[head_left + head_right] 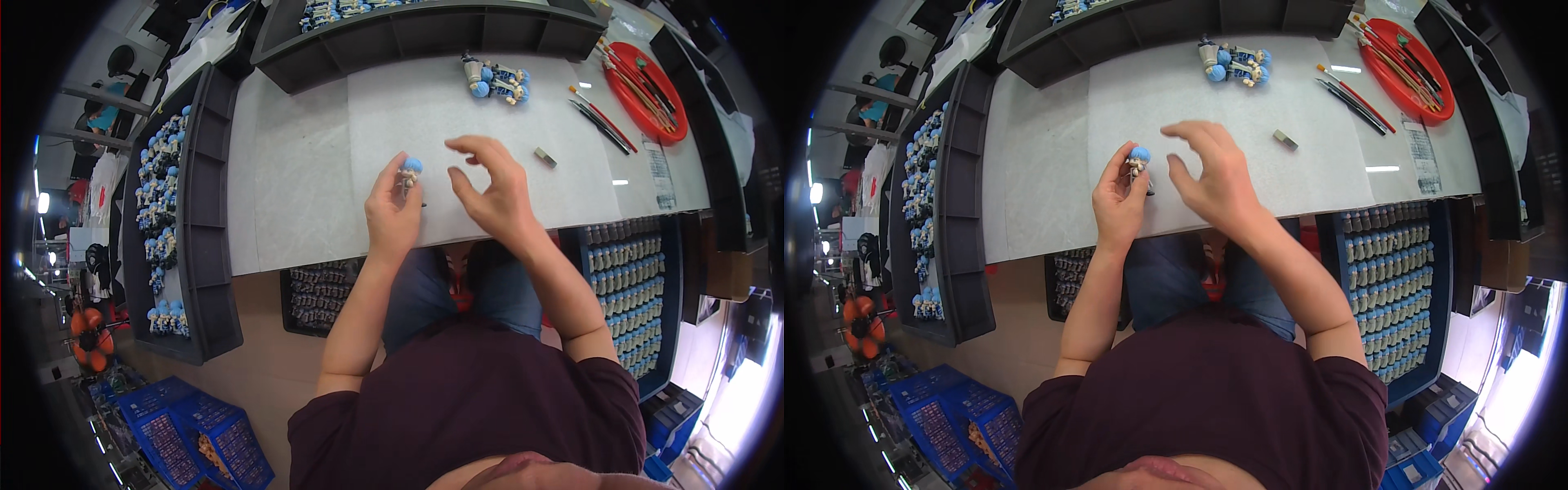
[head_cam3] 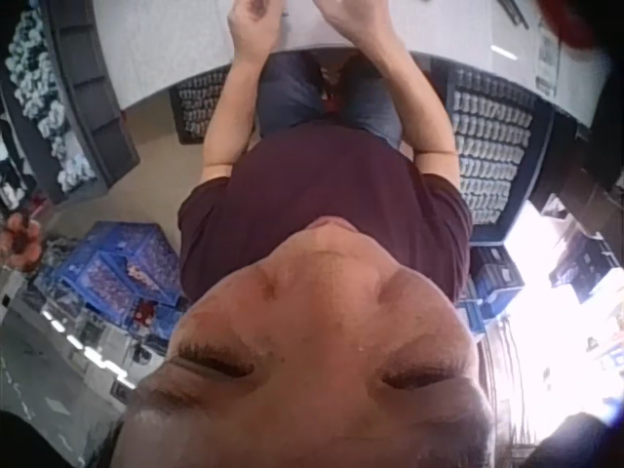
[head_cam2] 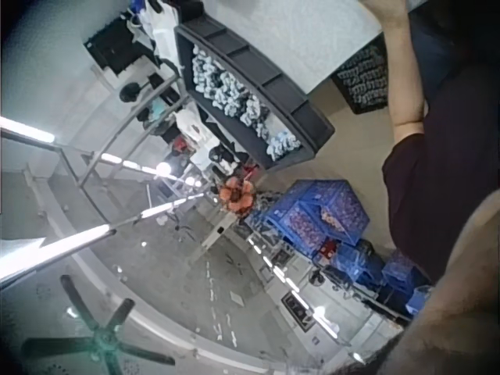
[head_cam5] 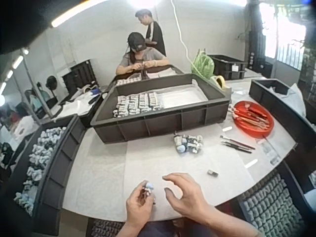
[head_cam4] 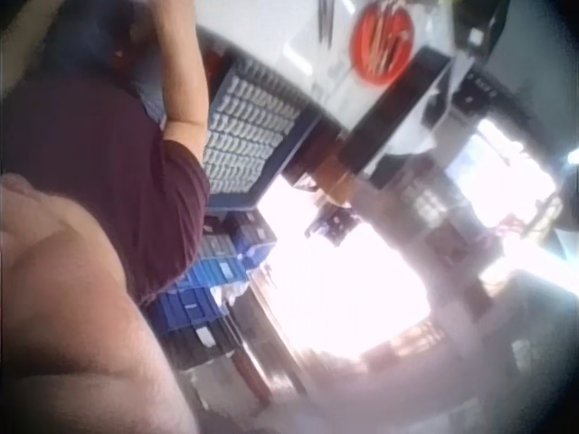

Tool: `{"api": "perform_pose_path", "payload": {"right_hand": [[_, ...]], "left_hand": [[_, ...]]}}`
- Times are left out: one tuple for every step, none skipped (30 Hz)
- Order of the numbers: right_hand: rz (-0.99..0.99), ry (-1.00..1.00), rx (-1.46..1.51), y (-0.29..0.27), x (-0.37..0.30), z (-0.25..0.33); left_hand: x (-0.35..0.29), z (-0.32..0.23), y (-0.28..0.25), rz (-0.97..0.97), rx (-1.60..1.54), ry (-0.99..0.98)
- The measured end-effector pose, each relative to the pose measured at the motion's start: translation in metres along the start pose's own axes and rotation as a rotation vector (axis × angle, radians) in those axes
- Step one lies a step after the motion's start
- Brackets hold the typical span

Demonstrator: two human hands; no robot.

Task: The person assembles small blue and white figurines by hand, picking them from a tray and attaching parts. They place the completed figures into a gray bin and occasionally use a small tool to adjust details.

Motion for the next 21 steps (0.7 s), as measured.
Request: {"api": "perform_pose_path", "payload": {"right_hand": [[0.027,-0.026,-0.070,-0.001,0.014,-0.002],[0.031,-0.037,-0.144,-0.002,0.030,-0.010],[0.030,-0.047,-0.223,-0.005,0.048,-0.019],[0.011,-0.052,-0.336,-0.007,0.064,-0.032],[-0.007,-0.060,-0.442,-0.006,0.077,-0.044],[0.004,-0.066,-0.546,-0.002,0.087,-0.062],[0.014,-0.071,-0.648,0.002,0.094,-0.080],[0.024,-0.077,-0.749,0.004,0.096,-0.091],[0.072,-0.113,-0.782,0.010,0.095,-0.094],[0.119,-0.150,-0.817,0.014,0.094,-0.097],[0.168,-0.184,-0.851,0.022,0.093,-0.095],[0.138,-0.196,-0.813,0.023,0.092,-0.091],[0.107,-0.206,-0.776,0.023,0.089,-0.086],[0.077,-0.213,-0.741,0.022,0.085,-0.079],[0.077,-0.218,-0.740,0.022,0.082,-0.075],[0.075,-0.222,-0.740,0.021,0.078,-0.070],[0.072,-0.225,-0.745,0.018,0.073,-0.065],[0.047,-0.134,-0.625,0.009,0.069,-0.062],[0.021,-0.043,-0.507,0.003,0.063,-0.057],[-0.007,0.047,-0.390,-0.003,0.054,-0.054],[-0.029,0.088,-0.232,-0.005,0.043,-0.051]], "left_hand": [[0.002,-0.009,-0.003,0.001,0.039,-0.030],[0.001,-0.013,-0.007,-0.001,0.078,-0.059],[0.005,-0.014,-0.012,-0.030,0.168,-0.015],[0.011,-0.010,-0.017,-0.065,0.261,0.029],[0.016,-0.008,-0.023,-0.106,0.358,0.071],[0.018,-0.006,-0.025,-0.114,0.358,0.077],[0.020,-0.005,-0.025,-0.122,0.360,0.083],[0.020,-0.005,-0.026,-0.131,0.362,0.088],[0.018,-0.007,-0.029,-0.137,0.369,0.096],[0.015,-0.011,-0.031,-0.140,0.373,0.104],[0.011,-0.013,-0.033,-0.142,0.380,0.108],[0.010,-0.011,-0.036,-0.137,0.378,0.090],[0.010,-0.009,-0.037,-0.129,0.376,0.073],[0.009,-0.007,-0.039,-0.119,0.371,0.055],[0.008,-0.006,-0.040,-0.121,0.364,0.045],[0.007,-0.007,-0.041,-0.120,0.356,0.037],[0.007,-0.006,-0.041,-0.117,0.346,0.030],[0.004,-0.020,-0.043,-0.189,0.459,0.171],[-0.001,-0.033,-0.044,-0.259,0.570,0.314],[-0.008,-0.045,-0.041,-0.330,0.678,0.458],[-0.013,-0.055,-0.038,-0.338,0.644,0.529]]}}
Point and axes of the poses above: each hand's wrist, its own x-axis towards the middle knuckle, its own y-axis out of the palm, z = x × y, the point moved 10 cm from there along x, towards the middle knuckle, and after that the axes turned 2 degrees about -y, right-handed, at the moved point
